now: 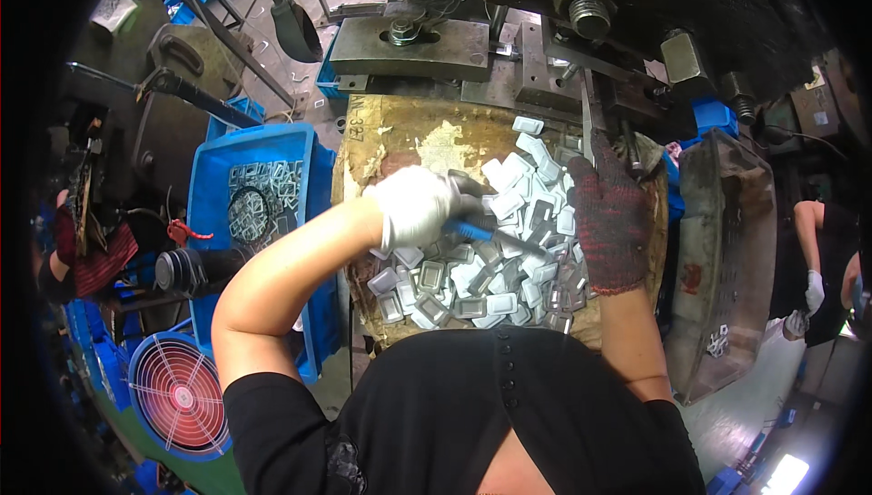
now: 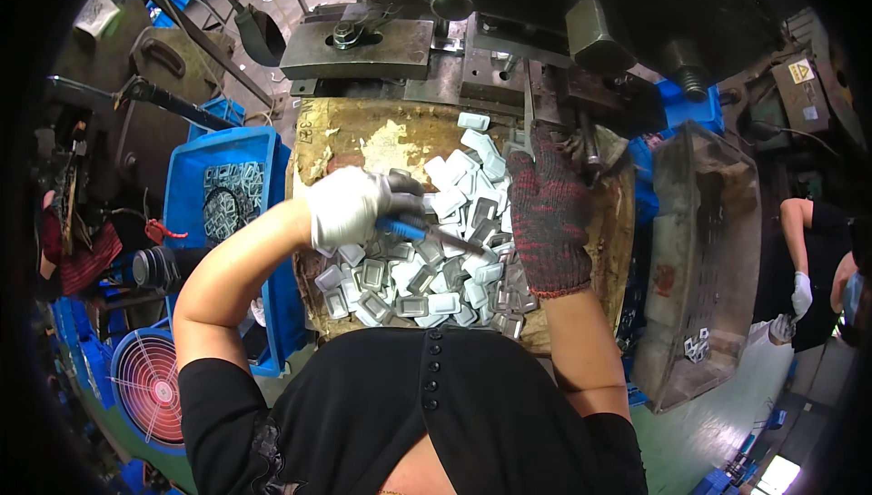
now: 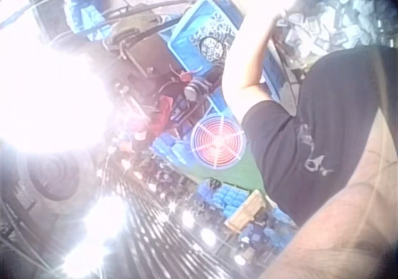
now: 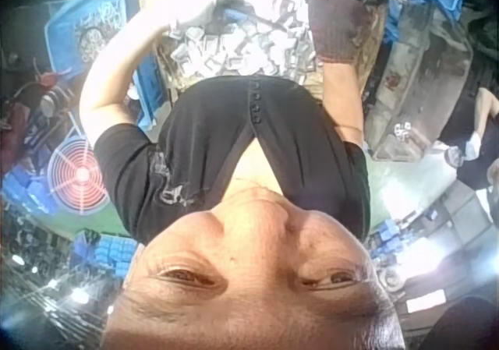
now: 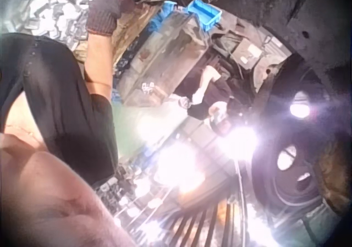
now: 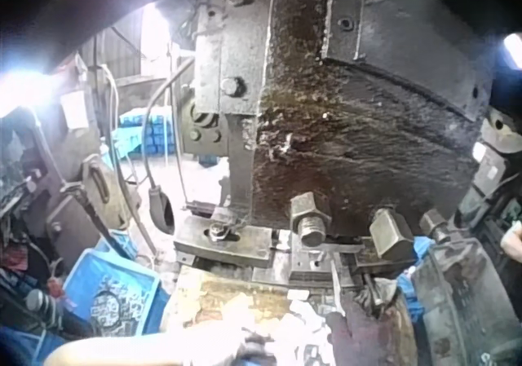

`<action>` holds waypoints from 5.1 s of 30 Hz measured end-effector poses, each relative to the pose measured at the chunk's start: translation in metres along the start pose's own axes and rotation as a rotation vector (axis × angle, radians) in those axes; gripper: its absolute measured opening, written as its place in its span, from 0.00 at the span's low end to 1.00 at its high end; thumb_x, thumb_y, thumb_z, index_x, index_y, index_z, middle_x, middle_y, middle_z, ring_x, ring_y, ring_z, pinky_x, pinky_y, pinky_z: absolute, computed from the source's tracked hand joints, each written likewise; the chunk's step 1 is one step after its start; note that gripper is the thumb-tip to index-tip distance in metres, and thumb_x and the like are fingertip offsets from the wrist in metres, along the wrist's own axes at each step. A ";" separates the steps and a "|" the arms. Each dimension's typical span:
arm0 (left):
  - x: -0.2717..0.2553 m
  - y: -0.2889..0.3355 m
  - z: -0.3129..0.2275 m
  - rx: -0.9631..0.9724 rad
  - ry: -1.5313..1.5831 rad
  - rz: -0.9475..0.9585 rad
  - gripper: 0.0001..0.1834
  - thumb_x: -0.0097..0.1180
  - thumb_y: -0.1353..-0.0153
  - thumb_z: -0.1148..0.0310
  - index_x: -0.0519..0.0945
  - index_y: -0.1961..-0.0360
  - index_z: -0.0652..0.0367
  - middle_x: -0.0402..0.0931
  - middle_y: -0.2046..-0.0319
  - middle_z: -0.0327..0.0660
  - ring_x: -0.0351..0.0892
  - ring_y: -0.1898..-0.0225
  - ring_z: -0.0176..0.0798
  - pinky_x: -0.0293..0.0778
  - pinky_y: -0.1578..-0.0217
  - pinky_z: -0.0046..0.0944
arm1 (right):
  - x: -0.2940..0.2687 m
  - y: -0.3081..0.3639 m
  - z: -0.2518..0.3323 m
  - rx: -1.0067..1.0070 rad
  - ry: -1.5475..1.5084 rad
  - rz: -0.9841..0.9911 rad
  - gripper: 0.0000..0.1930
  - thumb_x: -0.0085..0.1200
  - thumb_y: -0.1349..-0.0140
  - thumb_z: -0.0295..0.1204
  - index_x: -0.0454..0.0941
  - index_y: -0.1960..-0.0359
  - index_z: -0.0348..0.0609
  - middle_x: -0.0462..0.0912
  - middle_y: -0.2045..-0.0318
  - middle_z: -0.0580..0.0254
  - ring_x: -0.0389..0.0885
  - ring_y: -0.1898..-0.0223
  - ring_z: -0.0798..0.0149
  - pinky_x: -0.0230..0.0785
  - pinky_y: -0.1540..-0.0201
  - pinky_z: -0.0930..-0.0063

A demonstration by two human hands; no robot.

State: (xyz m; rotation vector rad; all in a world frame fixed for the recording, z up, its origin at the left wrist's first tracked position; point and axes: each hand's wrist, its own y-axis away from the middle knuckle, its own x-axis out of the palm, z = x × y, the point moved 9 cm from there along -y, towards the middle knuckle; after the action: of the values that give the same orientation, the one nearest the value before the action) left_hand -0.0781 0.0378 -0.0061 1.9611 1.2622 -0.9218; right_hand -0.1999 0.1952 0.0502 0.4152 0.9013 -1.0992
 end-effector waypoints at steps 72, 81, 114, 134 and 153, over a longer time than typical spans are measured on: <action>-0.060 -0.018 0.064 -0.552 0.121 -0.335 0.21 0.64 0.48 0.60 0.80 0.55 0.59 0.81 0.71 0.54 0.82 0.67 0.55 0.77 0.63 0.48 | 0.002 -0.004 -0.028 0.268 -0.497 0.057 0.21 0.58 0.38 0.32 0.77 0.43 0.50 0.78 0.72 0.73 0.70 0.76 0.82 0.61 0.78 0.85; -0.020 -0.007 0.056 -0.497 -0.140 -0.341 0.21 0.64 0.48 0.59 0.80 0.55 0.60 0.79 0.65 0.54 0.80 0.65 0.58 0.76 0.60 0.49 | -0.027 0.008 -0.024 0.188 -0.433 -0.020 0.21 0.57 0.37 0.29 0.75 0.41 0.46 0.77 0.73 0.73 0.67 0.76 0.80 0.61 0.75 0.82; -0.056 -0.009 0.085 -0.522 0.527 -0.396 0.21 0.64 0.44 0.56 0.81 0.56 0.60 0.82 0.72 0.43 0.81 0.71 0.39 0.76 0.67 0.39 | 0.012 0.099 0.007 0.242 -0.514 0.460 0.23 0.55 0.34 0.29 0.71 0.38 0.42 0.81 0.69 0.67 0.74 0.73 0.77 0.69 0.69 0.81; -0.092 -0.032 0.071 -0.595 0.032 -0.474 0.17 0.57 0.43 0.57 0.81 0.65 0.62 0.82 0.70 0.55 0.83 0.65 0.55 0.78 0.60 0.49 | 0.007 0.011 -0.027 0.265 -0.731 0.019 0.20 0.56 0.35 0.31 0.75 0.42 0.44 0.80 0.64 0.66 0.74 0.71 0.77 0.70 0.70 0.79; -0.021 0.013 0.089 -0.602 1.031 -0.635 0.20 0.69 0.46 0.62 0.79 0.59 0.64 0.81 0.70 0.40 0.79 0.71 0.30 0.74 0.71 0.33 | -0.003 0.082 -0.006 0.391 -0.616 0.251 0.23 0.56 0.35 0.29 0.71 0.38 0.41 0.83 0.64 0.66 0.78 0.72 0.76 0.71 0.70 0.81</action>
State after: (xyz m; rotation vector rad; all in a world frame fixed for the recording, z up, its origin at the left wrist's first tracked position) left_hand -0.0922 -0.0474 -0.0372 1.5167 2.4476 0.3615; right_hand -0.1298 0.2360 0.0384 0.4574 0.0848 -1.0777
